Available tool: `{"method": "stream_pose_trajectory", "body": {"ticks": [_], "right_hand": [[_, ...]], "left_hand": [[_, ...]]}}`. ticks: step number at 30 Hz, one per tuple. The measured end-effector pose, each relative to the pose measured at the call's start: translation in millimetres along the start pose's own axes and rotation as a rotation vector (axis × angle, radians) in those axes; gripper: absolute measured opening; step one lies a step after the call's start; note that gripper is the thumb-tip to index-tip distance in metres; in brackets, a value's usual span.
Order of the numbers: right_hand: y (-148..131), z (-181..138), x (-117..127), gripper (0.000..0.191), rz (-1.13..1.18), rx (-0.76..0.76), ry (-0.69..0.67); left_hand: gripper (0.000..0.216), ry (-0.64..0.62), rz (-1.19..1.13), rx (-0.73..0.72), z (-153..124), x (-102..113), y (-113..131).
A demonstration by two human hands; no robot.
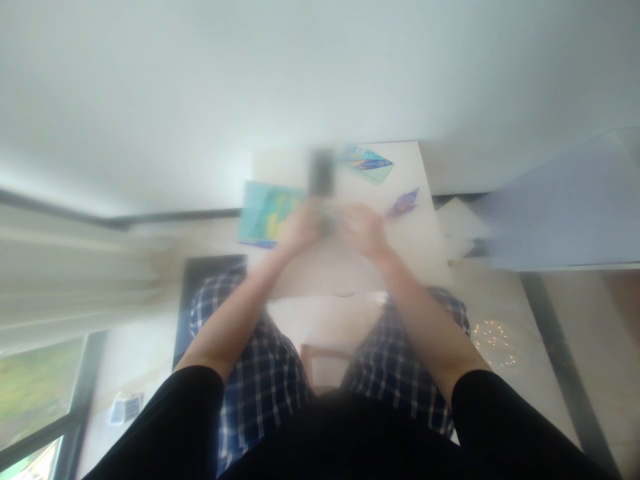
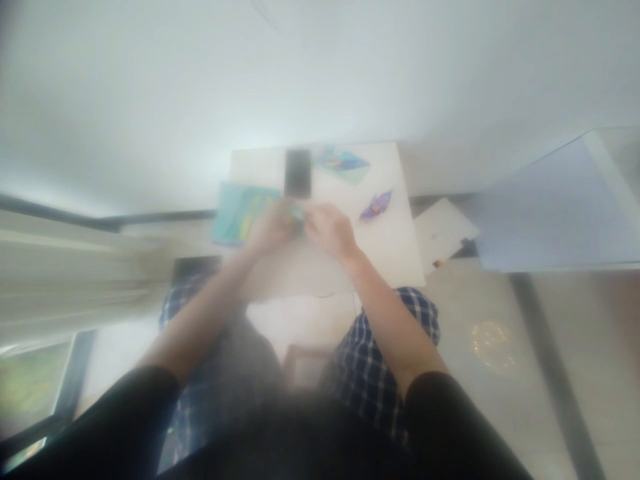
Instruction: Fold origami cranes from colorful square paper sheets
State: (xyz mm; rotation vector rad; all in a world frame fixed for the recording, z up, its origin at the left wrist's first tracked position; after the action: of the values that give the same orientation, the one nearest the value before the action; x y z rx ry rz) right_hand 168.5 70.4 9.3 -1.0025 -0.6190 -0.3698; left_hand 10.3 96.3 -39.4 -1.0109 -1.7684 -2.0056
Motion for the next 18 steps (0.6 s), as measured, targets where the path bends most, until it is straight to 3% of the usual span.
{"method": "stream_pose_trajectory", "body": {"ticks": [6,11,13,18], "right_hand": [[1,1,4,0.011,0.038,-0.027,0.027],[2,3,4,0.017,0.257,-0.059,-0.035],[5,4,4,0.02,0.318,-0.089,-0.052],[21,7,12,0.03,0.42,-0.183,-0.013]], "left_hand": [[0.032,0.082,-0.098,0.099,-4,9,8],[0.035,0.099,-0.162,0.103,-6,15,16],[0.032,0.062,-0.231,0.11,-5,14,14],[0.028,-0.198,-0.541,0.251,-5,-4,-4]]}}
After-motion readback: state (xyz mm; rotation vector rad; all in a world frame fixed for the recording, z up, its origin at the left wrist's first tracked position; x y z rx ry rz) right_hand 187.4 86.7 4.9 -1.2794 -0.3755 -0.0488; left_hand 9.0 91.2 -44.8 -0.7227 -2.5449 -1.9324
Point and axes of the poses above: each hand's wrist, its own z-axis towards the middle knuckle, its own x-axis out of the back of the hand, y = z × x, the point moved 9 cm from there along z, towards the middle knuckle, and after that the axes turned 7 degrees about -y, right-handed, at the moved point
